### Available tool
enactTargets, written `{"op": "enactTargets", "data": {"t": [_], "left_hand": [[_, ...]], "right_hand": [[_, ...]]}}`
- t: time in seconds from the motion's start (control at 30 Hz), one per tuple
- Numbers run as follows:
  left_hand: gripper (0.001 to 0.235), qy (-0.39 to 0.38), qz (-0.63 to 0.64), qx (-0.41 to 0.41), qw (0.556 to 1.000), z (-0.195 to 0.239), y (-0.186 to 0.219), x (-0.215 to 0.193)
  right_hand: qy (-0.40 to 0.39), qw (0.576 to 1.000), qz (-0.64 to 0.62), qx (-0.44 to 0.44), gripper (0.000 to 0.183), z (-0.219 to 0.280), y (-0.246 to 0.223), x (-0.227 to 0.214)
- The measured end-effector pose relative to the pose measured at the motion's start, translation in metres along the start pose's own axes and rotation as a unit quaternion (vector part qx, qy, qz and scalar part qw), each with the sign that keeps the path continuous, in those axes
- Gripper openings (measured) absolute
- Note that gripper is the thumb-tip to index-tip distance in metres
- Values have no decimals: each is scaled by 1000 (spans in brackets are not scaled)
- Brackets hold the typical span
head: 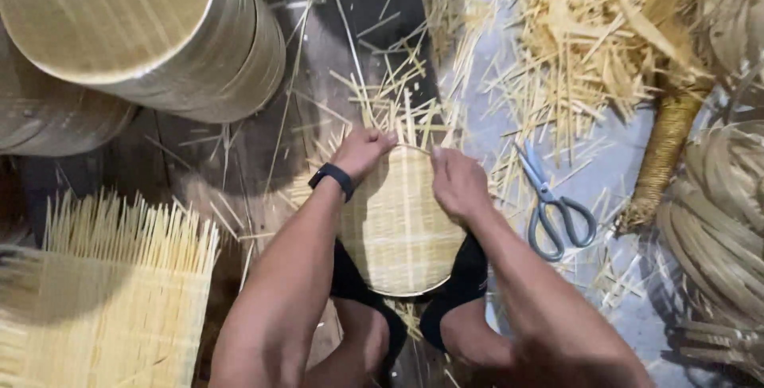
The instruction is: The person sits on the floor of a bamboo workshop and trims thin bamboo strips with scissors, weaves them into a flat mat, and fits the woven mat into a round bamboo frame to form a steamer lid, then stacks the finished lid with others.
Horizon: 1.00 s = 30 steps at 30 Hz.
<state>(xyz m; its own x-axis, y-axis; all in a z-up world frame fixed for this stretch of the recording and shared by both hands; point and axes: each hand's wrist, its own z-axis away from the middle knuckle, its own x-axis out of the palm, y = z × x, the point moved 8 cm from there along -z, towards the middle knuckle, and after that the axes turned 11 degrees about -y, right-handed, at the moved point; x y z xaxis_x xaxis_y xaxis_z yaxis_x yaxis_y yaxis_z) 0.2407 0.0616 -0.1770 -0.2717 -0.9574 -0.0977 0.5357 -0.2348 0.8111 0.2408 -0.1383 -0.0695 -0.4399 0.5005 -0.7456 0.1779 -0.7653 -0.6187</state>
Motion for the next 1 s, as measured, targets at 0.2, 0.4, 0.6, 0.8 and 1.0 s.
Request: {"op": "enactTargets", "data": {"t": [0.2, 0.4, 0.6, 0.8, 1.0], "left_hand": [[41, 23, -45, -39, 998, 25, 38, -17], [34, 270, -237, 223, 906, 77, 57, -29], [51, 215, -231, 78, 946, 71, 7, -29], [62, 129, -117, 63, 983, 15, -82, -38], [34, 132, -85, 150, 976, 81, 36, -38]], "right_hand": [[-110, 973, -180, 94, 55, -31, 60, 40], [-63, 982, -161, 82, 59, -41, 59, 31], [-92, 979, -137, 118, 58, -16, 39, 22], [-31, 989, -134, 61, 47, -7, 25, 17], [42, 997, -3, -57, 33, 36, 57, -109]]}}
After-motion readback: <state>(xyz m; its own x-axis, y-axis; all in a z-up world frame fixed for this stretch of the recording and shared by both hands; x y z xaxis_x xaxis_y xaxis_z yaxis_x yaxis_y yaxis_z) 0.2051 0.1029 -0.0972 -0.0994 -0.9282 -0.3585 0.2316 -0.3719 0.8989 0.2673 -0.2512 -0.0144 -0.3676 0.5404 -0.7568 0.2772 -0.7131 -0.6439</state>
